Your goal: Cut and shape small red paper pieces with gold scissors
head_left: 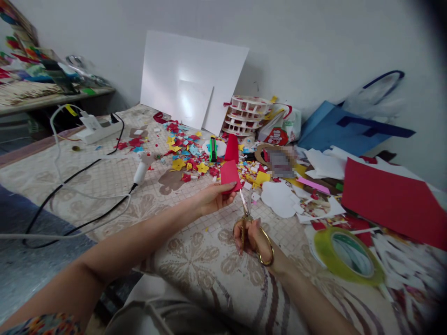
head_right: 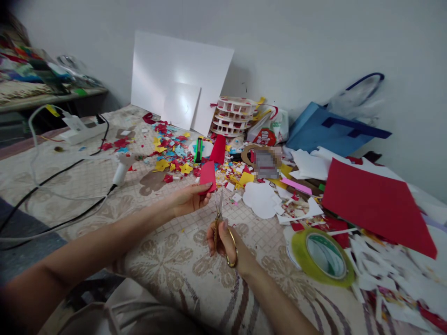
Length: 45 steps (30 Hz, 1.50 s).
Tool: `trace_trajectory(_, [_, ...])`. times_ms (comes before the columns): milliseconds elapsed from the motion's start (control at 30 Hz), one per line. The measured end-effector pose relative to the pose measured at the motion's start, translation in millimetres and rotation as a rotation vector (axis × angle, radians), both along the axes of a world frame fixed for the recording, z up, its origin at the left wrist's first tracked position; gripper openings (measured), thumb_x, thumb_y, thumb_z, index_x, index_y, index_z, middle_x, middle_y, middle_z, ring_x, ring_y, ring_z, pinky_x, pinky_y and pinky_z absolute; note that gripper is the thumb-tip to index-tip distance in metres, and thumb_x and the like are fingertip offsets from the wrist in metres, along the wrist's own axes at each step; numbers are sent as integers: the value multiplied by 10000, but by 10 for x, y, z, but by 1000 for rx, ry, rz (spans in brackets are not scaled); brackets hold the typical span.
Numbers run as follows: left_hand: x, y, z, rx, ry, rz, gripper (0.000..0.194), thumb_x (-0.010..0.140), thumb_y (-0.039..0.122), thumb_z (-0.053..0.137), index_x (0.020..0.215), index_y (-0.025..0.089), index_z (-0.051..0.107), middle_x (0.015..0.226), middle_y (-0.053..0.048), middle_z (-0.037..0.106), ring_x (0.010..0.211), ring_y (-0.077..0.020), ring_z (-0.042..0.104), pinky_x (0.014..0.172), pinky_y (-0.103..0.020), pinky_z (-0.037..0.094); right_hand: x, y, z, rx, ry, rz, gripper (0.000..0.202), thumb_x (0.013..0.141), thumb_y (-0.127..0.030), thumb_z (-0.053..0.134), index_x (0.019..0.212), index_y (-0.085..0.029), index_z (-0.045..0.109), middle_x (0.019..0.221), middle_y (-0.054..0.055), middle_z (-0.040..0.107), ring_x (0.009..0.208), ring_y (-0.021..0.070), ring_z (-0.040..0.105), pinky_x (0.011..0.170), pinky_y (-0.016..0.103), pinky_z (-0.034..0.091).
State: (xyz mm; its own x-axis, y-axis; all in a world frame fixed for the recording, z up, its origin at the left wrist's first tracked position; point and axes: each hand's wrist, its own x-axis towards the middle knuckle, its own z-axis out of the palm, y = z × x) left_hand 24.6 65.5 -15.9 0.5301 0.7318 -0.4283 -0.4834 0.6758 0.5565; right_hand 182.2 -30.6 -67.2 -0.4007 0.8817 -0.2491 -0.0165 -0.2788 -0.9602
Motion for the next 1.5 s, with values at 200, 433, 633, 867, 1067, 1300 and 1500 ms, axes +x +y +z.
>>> trace_trajectory(200, [11, -32, 3, 82, 15, -15, 65, 782, 72, 578, 726, 83, 610, 608, -20, 620, 495, -54, 573, 479, -134, 474, 0, -8, 4, -35, 75, -33, 714, 675, -824, 257, 710, -159, 513, 516, 3, 530, 424, 105, 510, 363, 201, 266])
trace_trajectory(433, [26, -73, 34, 214, 47, -67, 37, 734, 56, 630, 704, 64, 610, 586, -19, 606, 483, -40, 547, 495, -134, 450, -35, -53, 125, -42, 117, -91, 682, 721, -787, 254, 677, -157, 512, 478, -9, 496, 398, 94, 473, 379, 201, 301])
trace_trajectory(633, [30, -76, 25, 262, 61, -72, 72, 695, 83, 682, 717, 68, 616, 605, -23, 611, 501, -37, 541, 513, -139, 438, -80, -123, 239, -39, 126, -166, 621, 736, -754, 321, 629, -166, 490, 455, -29, 444, 380, 84, 415, 392, 209, 349])
trace_trajectory(867, [28, -71, 13, 264, 48, -65, 103, 674, 93, 703, 721, 62, 616, 623, -24, 606, 507, -34, 535, 520, -145, 434, -115, -169, 298, 20, 112, -212, 550, 792, -676, 362, 591, -172, 448, 451, -43, 391, 369, 66, 351, 364, 189, 314])
trace_trajectory(1067, [26, -61, 4, 256, 54, -60, 81, 686, 84, 689, 720, 63, 619, 629, -27, 610, 505, -37, 542, 520, -144, 443, -125, -169, 315, 29, 97, -221, 524, 812, -641, 374, 583, -174, 434, 430, -56, 373, 342, 55, 331, 343, 174, 289])
trace_trajectory(1300, [26, -58, -8, 267, 51, -69, 70, 698, 87, 679, 723, 63, 618, 621, -26, 612, 502, -37, 540, 515, -136, 444, -120, -162, 312, 23, 63, -223, 532, 802, -654, 380, 572, -177, 429, 404, -57, 383, 318, 54, 328, 323, 174, 272])
trace_trajectory(1500, [21, -68, 14, 273, 58, -76, 79, 693, 95, 685, 721, 64, 618, 641, -30, 617, 511, -33, 533, 517, -138, 433, -133, -153, 337, 2, 33, -240, 534, 765, -676, 419, 560, -183, 421, 385, -65, 365, 308, 54, 316, 313, 178, 268])
